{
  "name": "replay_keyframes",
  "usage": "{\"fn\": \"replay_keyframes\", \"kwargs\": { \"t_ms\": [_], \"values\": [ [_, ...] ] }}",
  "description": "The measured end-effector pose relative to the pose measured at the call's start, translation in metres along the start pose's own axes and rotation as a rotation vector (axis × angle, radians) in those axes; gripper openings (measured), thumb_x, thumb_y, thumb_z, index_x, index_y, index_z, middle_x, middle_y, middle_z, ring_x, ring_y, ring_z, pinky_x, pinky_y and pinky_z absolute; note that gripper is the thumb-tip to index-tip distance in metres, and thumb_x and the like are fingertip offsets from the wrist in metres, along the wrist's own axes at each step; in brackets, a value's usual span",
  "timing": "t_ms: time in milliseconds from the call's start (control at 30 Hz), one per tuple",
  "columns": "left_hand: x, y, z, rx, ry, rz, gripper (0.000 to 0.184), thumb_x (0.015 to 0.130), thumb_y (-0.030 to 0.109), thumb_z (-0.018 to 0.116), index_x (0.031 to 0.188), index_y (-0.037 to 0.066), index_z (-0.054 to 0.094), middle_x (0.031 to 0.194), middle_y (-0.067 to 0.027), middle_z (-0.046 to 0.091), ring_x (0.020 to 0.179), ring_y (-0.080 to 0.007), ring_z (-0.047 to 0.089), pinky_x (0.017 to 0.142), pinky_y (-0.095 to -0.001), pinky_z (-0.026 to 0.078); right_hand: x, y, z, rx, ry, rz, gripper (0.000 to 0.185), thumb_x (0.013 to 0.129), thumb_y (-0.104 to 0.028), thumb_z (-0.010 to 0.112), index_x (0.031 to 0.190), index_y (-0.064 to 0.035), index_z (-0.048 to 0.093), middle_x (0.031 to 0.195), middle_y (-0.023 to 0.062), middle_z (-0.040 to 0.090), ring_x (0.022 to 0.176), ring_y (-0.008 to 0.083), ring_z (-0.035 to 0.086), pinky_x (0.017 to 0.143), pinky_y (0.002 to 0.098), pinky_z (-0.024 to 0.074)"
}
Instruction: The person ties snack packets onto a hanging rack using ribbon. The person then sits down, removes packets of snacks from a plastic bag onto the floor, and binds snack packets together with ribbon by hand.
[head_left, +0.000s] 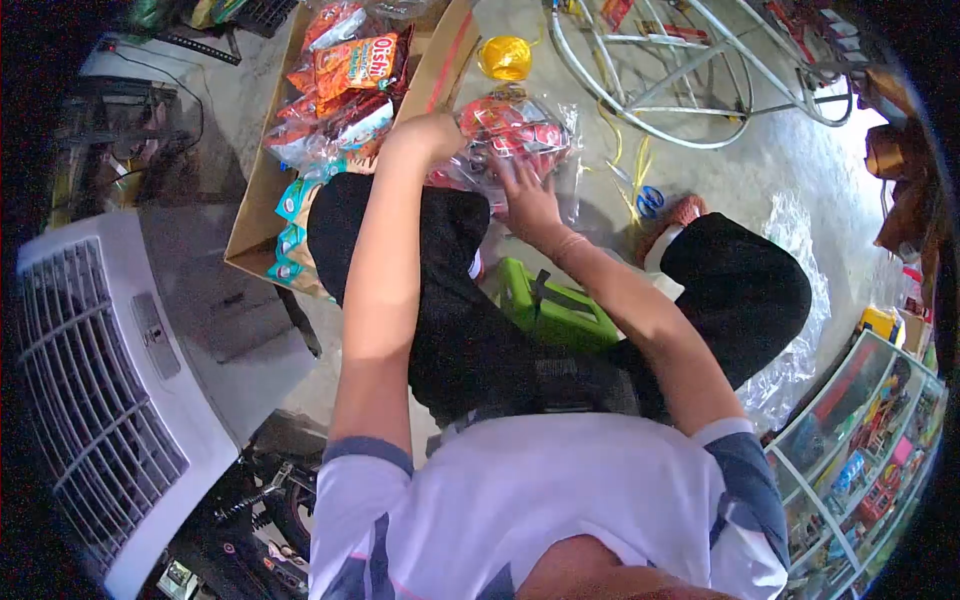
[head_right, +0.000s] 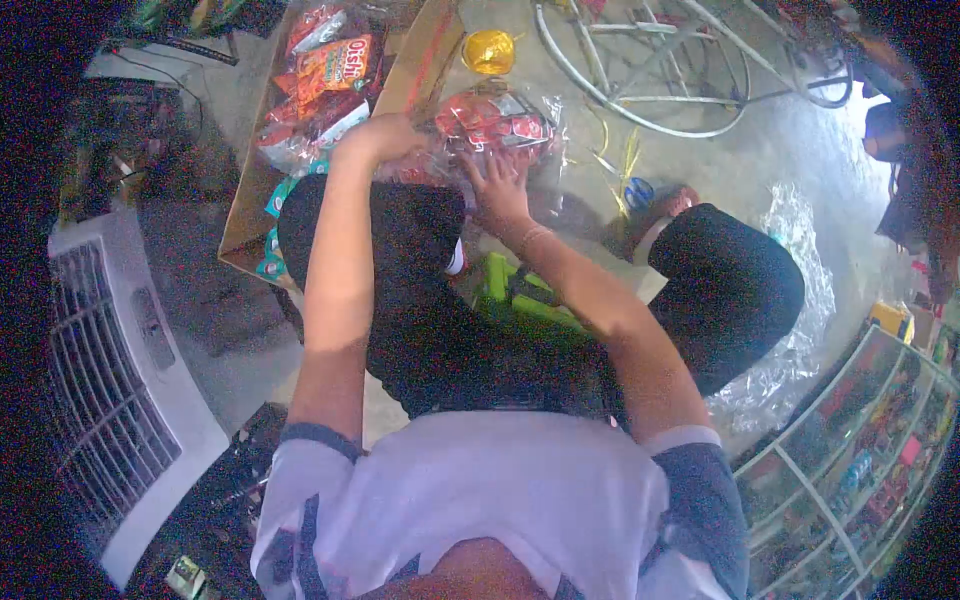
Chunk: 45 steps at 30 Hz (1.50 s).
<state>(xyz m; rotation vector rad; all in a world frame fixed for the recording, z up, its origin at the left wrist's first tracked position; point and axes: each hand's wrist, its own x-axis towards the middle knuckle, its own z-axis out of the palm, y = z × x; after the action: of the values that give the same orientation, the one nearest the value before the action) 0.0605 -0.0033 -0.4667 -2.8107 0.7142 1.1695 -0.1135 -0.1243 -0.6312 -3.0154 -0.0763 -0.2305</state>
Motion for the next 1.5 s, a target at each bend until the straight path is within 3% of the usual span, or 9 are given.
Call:
{"fn": "replay_keyframes", "kwargs": {
  "t_ms": [167,333,600,800,967,1033,1133,1300,1500],
  "values": [
    [0.042,-0.043,0.014,-0.087,-0.157,-0.219,0.034,0.083,0.023,0.052,0.105,0.004,0.07,0.104,-0.0181,0.069,0.099,-0.0296,0.067,0.09,-0.0354,0.049,0.049,0.084,0.016,0.187,-0.204,0.107,0.013,0.084,-0.015,0.056,0.084,-0.0103,0.068,0.083,0.0147,0.068,0.077,0.0298,0.068,0.063,0.046,0.0532],
    [0.076,-0.042,0.052,-0.259,-0.129,-0.736,0.051,0.089,0.034,0.047,0.134,0.011,0.054,0.136,-0.0197,0.052,0.125,-0.0344,0.05,0.108,-0.0572,0.031,0.044,0.189,-0.118,0.376,-0.23,0.41,0.021,0.091,-0.017,0.059,0.104,-0.0018,0.066,0.086,0.0163,0.069,0.08,0.0255,0.069,0.072,0.0381,0.0542],
    [0.195,-0.178,0.179,0.257,-0.186,0.009,0.066,0.088,0.064,0.042,0.13,0.016,0.057,0.135,-0.0138,0.053,0.123,-0.0338,0.051,0.108,-0.0413,0.035,-0.025,0.222,-0.184,0.587,-0.217,0.502,0.022,0.093,-0.014,0.054,0.094,0.0055,0.065,0.079,0.0118,0.069,0.077,0.0181,0.069,0.07,0.033,0.0525],
    [0.171,-0.139,0.257,-0.046,0.509,-0.262,0.042,0.089,0.041,0.048,0.115,0.013,0.065,0.117,-0.015,0.063,0.11,-0.0347,0.059,0.095,-0.0429,0.045,-0.061,0.243,-0.204,0.397,-0.268,0.436,0.018,0.082,-0.014,0.057,0.091,-0.003,0.068,0.087,0.0241,0.065,0.084,0.041,0.064,0.074,0.0479,0.0502],
    [0.102,-0.049,0.158,-0.096,0.329,-0.384,0.037,0.086,0.035,0.064,0.109,0.006,0.067,0.105,-0.0229,0.066,0.103,-0.0353,0.064,0.09,-0.0431,0.05,-0.071,0.24,-0.223,0.421,-0.231,0.485,0.018,0.085,-0.015,0.056,0.088,0.0003,0.066,0.081,0.0203,0.065,0.077,0.0343,0.064,0.069,0.0423,0.0502],
    [0.103,-0.037,0.153,-0.143,0.543,-0.255,0.037,0.086,0.039,0.064,0.11,0.01,0.067,0.103,-0.02,0.067,0.099,-0.0392,0.063,0.084,-0.0464,0.05,-0.071,0.244,-0.217,0.429,-0.241,0.456,0.02,0.089,-0.012,0.055,0.092,0.0055,0.064,0.072,0.0141,0.066,0.067,0.0204,0.066,0.064,0.0328,0.0502],
    [0.069,0.008,0.112,-0.319,0.748,0.033,0.031,0.087,0.033,0.063,0.103,0.007,0.066,0.095,-0.0228,0.066,0.092,-0.0404,0.063,0.08,-0.0477,0.049,-0.063,0.246,-0.214,0.325,-0.177,0.356,0.015,0.083,-0.012,0.055,0.086,-0.0013,0.065,0.083,0.0227,0.065,0.08,0.0388,0.065,0.069,0.0439,0.0509],
    [0.015,0.053,0.049,-0.574,0.932,0.179,0.021,0.085,0.022,0.063,0.093,0.002,0.063,0.084,-0.0249,0.063,0.083,-0.0409,0.063,0.072,-0.0459,0.048,-0.046,0.244,-0.217,0.529,-0.179,0.479,0.021,0.091,-0.013,0.054,0.095,0.0055,0.064,0.074,0.0114,0.066,0.067,0.0179,0.067,0.065,0.0314,0.052],
    [-0.115,0.024,-0.066,-0.866,1.128,0.142,0.007,0.084,0.01,0.06,0.077,0.008,0.059,0.066,-0.0012,0.056,0.059,-0.0099,0.054,0.055,-0.0256,0.044,-0.037,0.245,-0.215,0.433,-0.252,0.487,0.021,0.091,-0.012,0.054,0.095,0.0049,0.064,0.076,0.0116,0.067,0.07,0.018,0.068,0.066,0.0301,0.0524]
  ]
}}
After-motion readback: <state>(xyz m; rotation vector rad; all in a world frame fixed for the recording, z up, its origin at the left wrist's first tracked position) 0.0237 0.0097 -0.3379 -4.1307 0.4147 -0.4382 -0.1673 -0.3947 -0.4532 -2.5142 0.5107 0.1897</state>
